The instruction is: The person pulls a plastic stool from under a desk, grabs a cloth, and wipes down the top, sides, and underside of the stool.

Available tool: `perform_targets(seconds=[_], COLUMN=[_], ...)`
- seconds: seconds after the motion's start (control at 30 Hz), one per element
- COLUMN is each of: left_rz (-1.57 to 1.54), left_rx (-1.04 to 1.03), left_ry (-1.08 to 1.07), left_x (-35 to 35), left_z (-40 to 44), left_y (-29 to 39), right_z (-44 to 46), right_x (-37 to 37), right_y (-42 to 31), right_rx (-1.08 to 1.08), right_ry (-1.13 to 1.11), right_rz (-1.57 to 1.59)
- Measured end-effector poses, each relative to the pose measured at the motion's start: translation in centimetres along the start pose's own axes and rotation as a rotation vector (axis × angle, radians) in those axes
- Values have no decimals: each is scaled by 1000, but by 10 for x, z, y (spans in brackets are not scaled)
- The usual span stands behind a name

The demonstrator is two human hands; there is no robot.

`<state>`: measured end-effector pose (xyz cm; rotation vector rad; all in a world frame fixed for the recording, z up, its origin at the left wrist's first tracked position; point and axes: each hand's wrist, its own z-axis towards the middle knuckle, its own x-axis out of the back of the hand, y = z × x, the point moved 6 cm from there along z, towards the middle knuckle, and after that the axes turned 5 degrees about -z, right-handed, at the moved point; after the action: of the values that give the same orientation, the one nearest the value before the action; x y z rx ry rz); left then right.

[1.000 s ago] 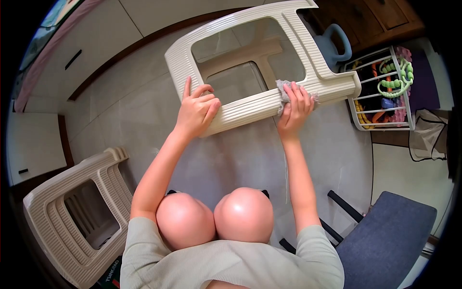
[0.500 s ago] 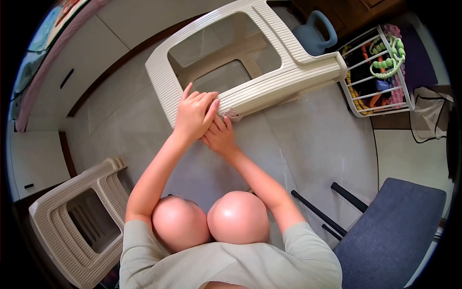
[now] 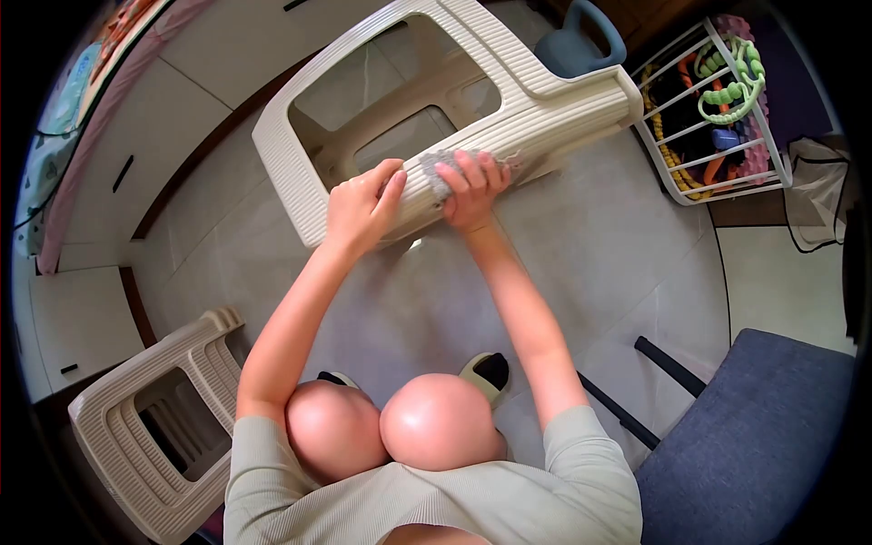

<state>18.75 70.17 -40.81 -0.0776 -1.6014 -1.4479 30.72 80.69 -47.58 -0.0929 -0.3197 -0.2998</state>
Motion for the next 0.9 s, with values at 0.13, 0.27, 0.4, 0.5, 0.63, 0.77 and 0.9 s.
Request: perform_targets(seconds=[0.13, 0.27, 0.4, 0.5, 0.63, 0.77, 0.9], left_rz=[-39, -84, -95, -81, -97, -87, 20], left_rx=[20, 43, 29, 105, 80, 92, 79], left_ry=[8, -8, 11, -20, 2, -41, -111], left_x=[1, 3, 7, 11, 25, 53, 62], left_z=[0, 1, -1, -6, -24, -56, -62], left_y=[-6, -15, -14, -13, -24, -50, -53], right_z=[9, 26, 55, 65, 61, 51, 59], right_x=[-2, 6, 19, 25, 34, 42, 51], right_y=[-37, -29, 30, 52, 8, -64, -56], right_rx=[158, 338, 241, 175, 57, 209, 210], right_ry=[-34, -109, -215, -220, -239, -297, -351], right_rz=[12, 6, 50, 83, 122, 99, 117])
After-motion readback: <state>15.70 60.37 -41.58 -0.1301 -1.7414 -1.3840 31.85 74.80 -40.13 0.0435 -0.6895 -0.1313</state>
